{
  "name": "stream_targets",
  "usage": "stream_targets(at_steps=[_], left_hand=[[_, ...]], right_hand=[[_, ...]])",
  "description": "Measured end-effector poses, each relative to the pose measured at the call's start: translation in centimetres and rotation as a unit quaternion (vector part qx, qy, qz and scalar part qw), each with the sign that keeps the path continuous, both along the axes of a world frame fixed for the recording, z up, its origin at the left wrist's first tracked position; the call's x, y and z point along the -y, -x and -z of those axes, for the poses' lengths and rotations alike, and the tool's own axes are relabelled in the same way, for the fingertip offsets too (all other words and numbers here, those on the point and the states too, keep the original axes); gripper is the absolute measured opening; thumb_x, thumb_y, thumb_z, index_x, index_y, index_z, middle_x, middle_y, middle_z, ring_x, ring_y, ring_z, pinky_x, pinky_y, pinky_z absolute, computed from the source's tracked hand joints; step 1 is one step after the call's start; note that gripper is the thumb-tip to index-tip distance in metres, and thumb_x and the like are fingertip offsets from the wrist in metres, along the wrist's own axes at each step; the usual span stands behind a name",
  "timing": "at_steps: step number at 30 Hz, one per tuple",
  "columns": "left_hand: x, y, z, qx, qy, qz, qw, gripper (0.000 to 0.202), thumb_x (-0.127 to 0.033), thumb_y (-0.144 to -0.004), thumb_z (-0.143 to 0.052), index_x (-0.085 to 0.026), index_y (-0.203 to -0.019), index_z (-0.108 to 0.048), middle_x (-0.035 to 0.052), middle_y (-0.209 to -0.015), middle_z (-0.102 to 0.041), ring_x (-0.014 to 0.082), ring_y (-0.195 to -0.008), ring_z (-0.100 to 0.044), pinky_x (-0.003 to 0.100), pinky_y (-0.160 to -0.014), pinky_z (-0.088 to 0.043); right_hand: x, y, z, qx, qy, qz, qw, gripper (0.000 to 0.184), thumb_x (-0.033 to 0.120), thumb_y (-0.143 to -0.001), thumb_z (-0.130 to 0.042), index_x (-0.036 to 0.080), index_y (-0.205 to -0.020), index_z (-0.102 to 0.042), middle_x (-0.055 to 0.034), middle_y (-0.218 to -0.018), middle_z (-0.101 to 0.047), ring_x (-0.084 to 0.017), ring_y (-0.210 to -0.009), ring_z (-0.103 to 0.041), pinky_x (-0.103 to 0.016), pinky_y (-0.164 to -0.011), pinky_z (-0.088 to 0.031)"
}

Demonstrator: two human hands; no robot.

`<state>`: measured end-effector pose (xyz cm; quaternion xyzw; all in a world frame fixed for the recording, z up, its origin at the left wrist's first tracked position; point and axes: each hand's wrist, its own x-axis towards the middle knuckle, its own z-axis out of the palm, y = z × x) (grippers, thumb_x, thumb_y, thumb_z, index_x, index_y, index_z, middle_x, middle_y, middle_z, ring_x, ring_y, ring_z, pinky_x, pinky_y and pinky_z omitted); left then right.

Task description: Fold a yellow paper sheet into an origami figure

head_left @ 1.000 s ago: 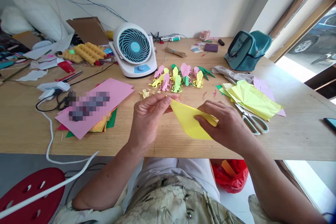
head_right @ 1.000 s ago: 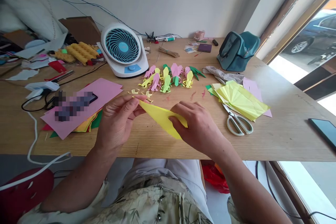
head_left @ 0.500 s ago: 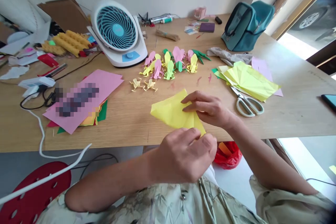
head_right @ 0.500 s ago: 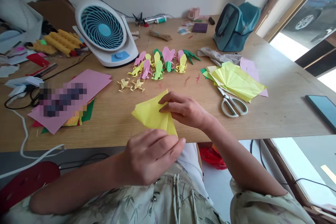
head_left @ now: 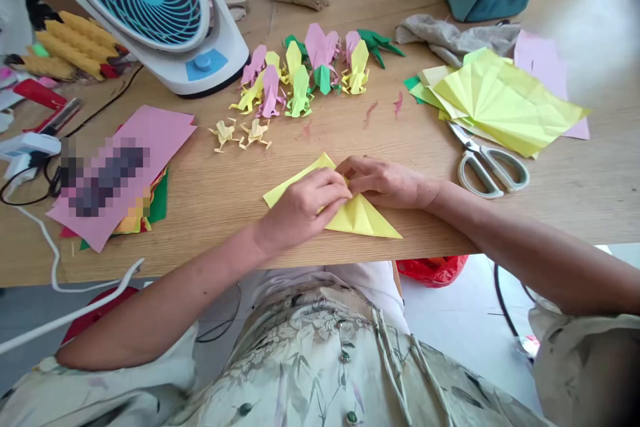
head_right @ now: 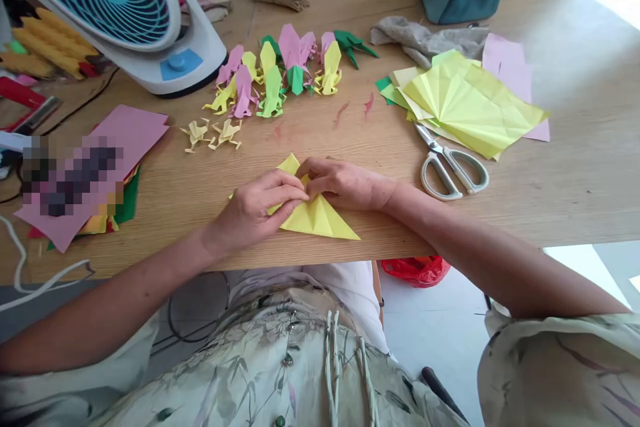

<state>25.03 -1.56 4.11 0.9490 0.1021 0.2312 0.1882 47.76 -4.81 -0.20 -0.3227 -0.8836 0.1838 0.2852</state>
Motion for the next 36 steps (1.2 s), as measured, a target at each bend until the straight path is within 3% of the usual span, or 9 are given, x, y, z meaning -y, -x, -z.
stream_targets(at_steps=[3,7,10,14,18,21,25,31,36], left_hand=[[-2.0,0.2,0.9,-0.070,-0.020,0.050,0.996,0.023,-0.015,-0.100,-0.044,-0.017,-0.099,-0.067,0.0089,-0.106,-0.067,0.0166,-0.102,-0.065,0.028,-0.089,-0.054],[-2.2,-0.1,2.0,-0.109,-0.108,0.061,0.986,0.023,-0.018,-0.099,-0.046,-0.013,-0.104,-0.068,0.0122,-0.108,-0.069,0.0206,-0.102,-0.066,0.032,-0.090,-0.054],[-1.9,-0.2,2.1,-0.124,-0.157,0.062,0.978,0.026,-0.016,-0.099,-0.046,-0.013,-0.114,-0.067,0.0128,-0.117,-0.070,0.0221,-0.103,-0.065,0.034,-0.090,-0.055],[-1.7,0.0,1.9,-0.145,-0.194,0.068,0.968,0.030,-0.012,-0.097,-0.046,-0.015,-0.119,-0.066,0.0103,-0.125,-0.069,0.0217,-0.100,-0.065,0.034,-0.086,-0.055],[-1.3,0.5,1.8,-0.156,-0.193,0.061,0.967,0.037,-0.009,-0.093,-0.047,-0.017,-0.125,-0.065,0.0082,-0.133,-0.066,0.0221,-0.102,-0.065,0.033,-0.081,-0.055],[-0.5,0.7,1.6,-0.172,-0.209,0.030,0.962,0.044,-0.008,-0.093,-0.047,-0.022,-0.133,-0.061,0.0054,-0.138,-0.064,0.0221,-0.101,-0.064,0.030,-0.069,-0.054],[0.8,0.9,1.5,-0.215,-0.255,0.002,0.943,0.045,-0.016,-0.097,-0.049,-0.022,-0.141,-0.055,0.0034,-0.146,-0.057,0.0231,-0.101,-0.063,0.032,-0.063,-0.052],[2.2,0.9,1.6,-0.242,-0.237,-0.032,0.940,0.058,-0.052,-0.099,-0.047,-0.023,-0.150,-0.047,0.0088,-0.147,-0.055,0.0302,-0.104,-0.061,0.039,-0.065,-0.053],[2.8,0.8,1.5,-0.278,-0.183,-0.062,0.941,0.058,-0.053,-0.098,-0.046,-0.031,-0.152,-0.041,0.0090,-0.150,-0.052,0.0325,-0.106,-0.061,0.042,-0.069,-0.054]], right_hand=[[-0.2,0.0,0.3,0.004,-0.011,0.000,1.000,0.022,0.014,-0.095,-0.051,0.020,-0.095,-0.072,-0.0122,-0.125,-0.061,-0.019,-0.109,-0.062,-0.040,-0.096,-0.050],[0.4,-1.0,-0.4,0.009,0.015,-0.007,1.000,0.029,0.011,-0.097,-0.045,0.021,-0.101,-0.072,-0.0114,-0.137,-0.055,-0.019,-0.115,-0.061,-0.039,-0.100,-0.050],[2.6,-1.9,-1.9,0.043,0.012,0.093,0.995,0.033,0.012,-0.096,-0.044,0.024,-0.111,-0.070,-0.0095,-0.134,-0.060,-0.023,-0.116,-0.062,-0.046,-0.099,-0.050],[8.3,-0.5,-3.1,0.032,-0.019,0.272,0.962,0.029,0.012,-0.095,-0.048,0.020,-0.116,-0.066,-0.0128,-0.116,-0.068,-0.025,-0.099,-0.066,-0.042,-0.081,-0.053],[14.1,3.3,-1.5,0.053,-0.045,0.350,0.934,0.027,0.008,-0.090,-0.057,0.015,-0.115,-0.063,-0.0139,-0.103,-0.070,-0.023,-0.083,-0.064,-0.039,-0.068,-0.048],[16.3,5.3,0.3,0.062,-0.080,0.396,0.913,0.029,0.004,-0.085,-0.064,0.014,-0.112,-0.063,-0.0143,-0.104,-0.071,-0.022,-0.081,-0.062,-0.037,-0.066,-0.045],[16.9,6.0,1.7,0.049,-0.108,0.463,0.878,0.031,0.001,-0.083,-0.065,0.016,-0.110,-0.063,-0.0115,-0.100,-0.071,-0.020,-0.079,-0.059,-0.035,-0.068,-0.045],[17.0,6.7,2.6,0.051,-0.125,0.502,0.854,0.042,0.004,-0.085,-0.066,0.013,-0.125,-0.060,-0.0118,-0.101,-0.067,-0.020,-0.084,-0.058,-0.036,-0.075,-0.046],[17.1,7.4,3.0,0.088,-0.108,0.518,0.844,0.050,0.019,-0.093,-0.062,0.014,-0.141,-0.052,-0.0119,-0.102,-0.061,-0.019,-0.081,-0.056,-0.038,-0.078,-0.045]])
